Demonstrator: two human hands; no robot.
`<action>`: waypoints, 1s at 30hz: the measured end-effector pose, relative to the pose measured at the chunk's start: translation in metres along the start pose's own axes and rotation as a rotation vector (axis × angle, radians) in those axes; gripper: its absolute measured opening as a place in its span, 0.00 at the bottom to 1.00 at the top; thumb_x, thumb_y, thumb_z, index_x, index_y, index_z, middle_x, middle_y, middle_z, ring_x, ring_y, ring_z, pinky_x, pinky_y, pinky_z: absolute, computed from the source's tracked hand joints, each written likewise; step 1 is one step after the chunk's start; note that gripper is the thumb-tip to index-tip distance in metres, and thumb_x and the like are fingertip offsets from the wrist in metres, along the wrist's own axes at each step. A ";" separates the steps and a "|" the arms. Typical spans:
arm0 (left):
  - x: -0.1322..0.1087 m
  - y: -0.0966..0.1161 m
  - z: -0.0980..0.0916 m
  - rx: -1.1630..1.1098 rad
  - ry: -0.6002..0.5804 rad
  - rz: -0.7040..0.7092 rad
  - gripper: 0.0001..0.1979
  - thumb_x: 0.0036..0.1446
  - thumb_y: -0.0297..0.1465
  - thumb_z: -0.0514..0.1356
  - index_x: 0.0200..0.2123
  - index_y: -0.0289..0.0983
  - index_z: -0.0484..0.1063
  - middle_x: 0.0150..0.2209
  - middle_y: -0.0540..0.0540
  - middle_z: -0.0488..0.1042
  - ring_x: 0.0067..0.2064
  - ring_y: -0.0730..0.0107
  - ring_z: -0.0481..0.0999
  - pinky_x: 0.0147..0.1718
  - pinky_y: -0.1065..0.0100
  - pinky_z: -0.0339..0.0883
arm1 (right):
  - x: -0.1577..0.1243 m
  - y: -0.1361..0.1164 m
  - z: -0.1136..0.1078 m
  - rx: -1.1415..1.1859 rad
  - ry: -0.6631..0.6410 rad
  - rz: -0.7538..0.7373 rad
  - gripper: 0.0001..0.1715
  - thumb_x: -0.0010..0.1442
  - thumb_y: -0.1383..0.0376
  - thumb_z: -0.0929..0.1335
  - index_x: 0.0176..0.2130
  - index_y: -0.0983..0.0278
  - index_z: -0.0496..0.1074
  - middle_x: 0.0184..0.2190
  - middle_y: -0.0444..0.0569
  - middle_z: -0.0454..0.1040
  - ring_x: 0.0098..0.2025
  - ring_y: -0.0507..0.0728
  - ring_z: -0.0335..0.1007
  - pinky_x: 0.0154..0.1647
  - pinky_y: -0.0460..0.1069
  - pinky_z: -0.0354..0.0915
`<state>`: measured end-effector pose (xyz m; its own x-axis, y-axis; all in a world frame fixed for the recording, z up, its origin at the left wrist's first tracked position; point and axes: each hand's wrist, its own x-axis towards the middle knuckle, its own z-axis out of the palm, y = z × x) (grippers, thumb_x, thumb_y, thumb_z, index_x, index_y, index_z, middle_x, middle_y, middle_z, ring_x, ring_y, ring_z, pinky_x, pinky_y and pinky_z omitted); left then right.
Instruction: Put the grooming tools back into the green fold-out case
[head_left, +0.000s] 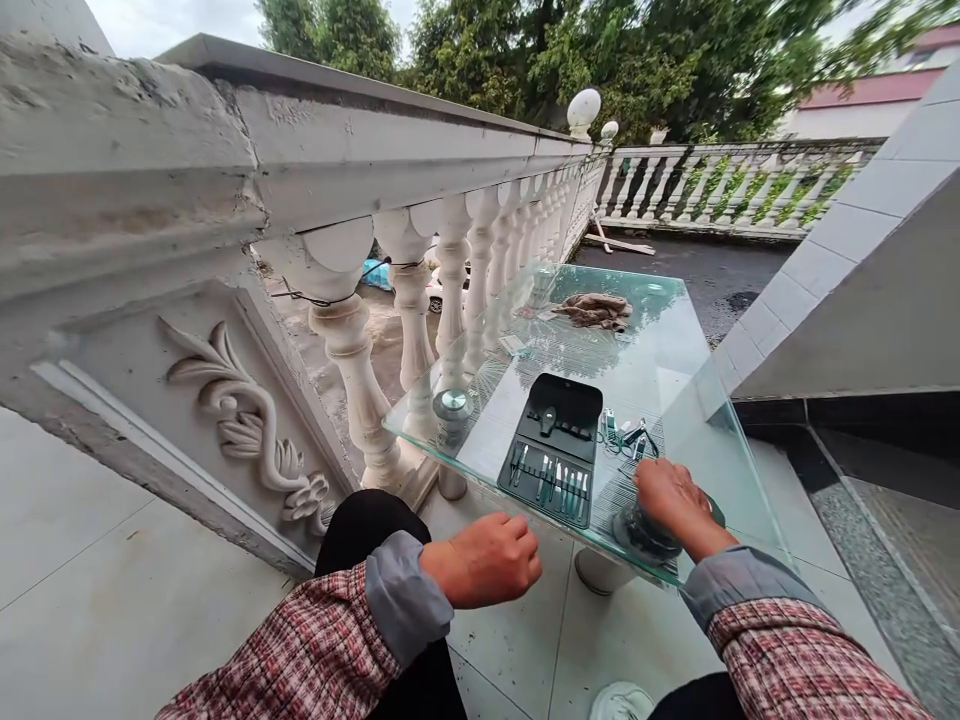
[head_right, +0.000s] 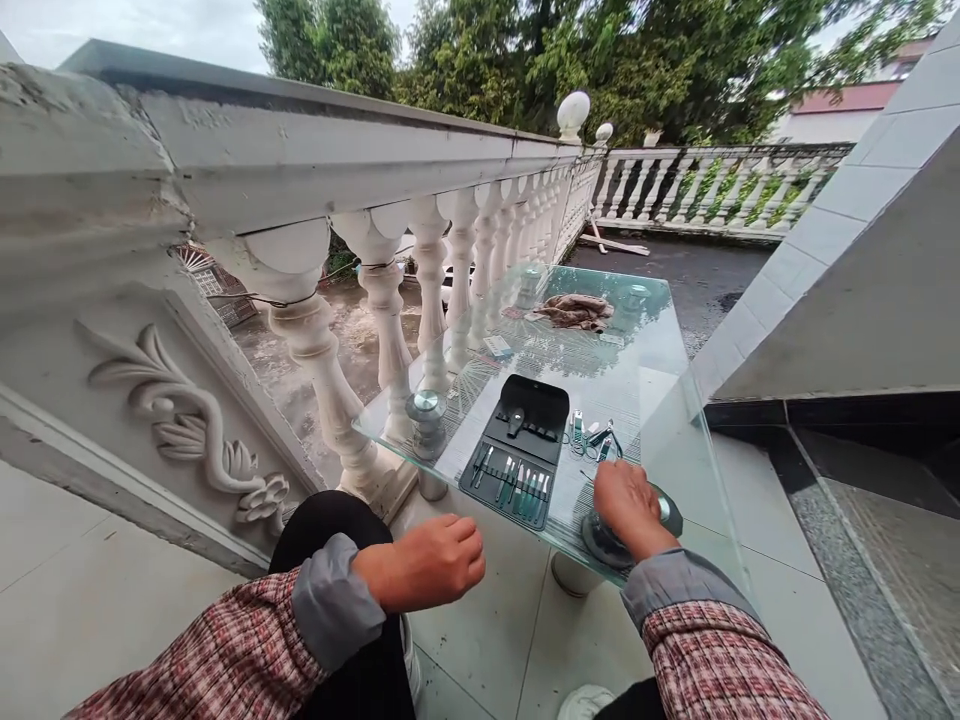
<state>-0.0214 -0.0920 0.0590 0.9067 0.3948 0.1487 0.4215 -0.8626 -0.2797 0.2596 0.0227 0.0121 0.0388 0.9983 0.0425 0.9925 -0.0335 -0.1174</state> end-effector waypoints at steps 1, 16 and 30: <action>0.002 -0.003 -0.002 -0.015 -0.008 0.008 0.07 0.57 0.22 0.54 0.27 0.33 0.66 0.28 0.44 0.67 0.31 0.68 0.64 0.25 0.67 0.55 | -0.002 -0.002 0.000 0.000 0.006 0.004 0.12 0.56 0.73 0.60 0.33 0.71 0.71 0.36 0.65 0.69 0.43 0.67 0.64 0.37 0.54 0.58; 0.022 -0.095 0.020 -0.481 0.109 -0.785 0.12 0.62 0.27 0.50 0.46 0.36 0.69 0.41 0.47 0.75 0.40 0.71 0.74 0.40 0.72 0.68 | -0.003 -0.021 -0.035 0.658 0.210 0.093 0.18 0.57 0.60 0.58 0.44 0.65 0.64 0.31 0.48 0.72 0.30 0.54 0.68 0.31 0.48 0.63; 0.037 -0.083 0.045 -0.422 -0.138 -0.691 0.16 0.56 0.24 0.56 0.49 0.37 0.63 0.46 0.44 0.68 0.48 0.61 0.66 0.49 0.63 0.62 | -0.015 -0.048 -0.023 1.308 0.128 0.163 0.35 0.46 0.59 0.66 0.52 0.67 0.60 0.22 0.40 0.65 0.21 0.49 0.61 0.17 0.45 0.60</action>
<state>-0.0223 0.0084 0.0452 0.4506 0.8922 0.0309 0.8683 -0.4460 0.2169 0.2141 0.0082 0.0400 0.2282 0.9734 0.0207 0.1357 -0.0108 -0.9907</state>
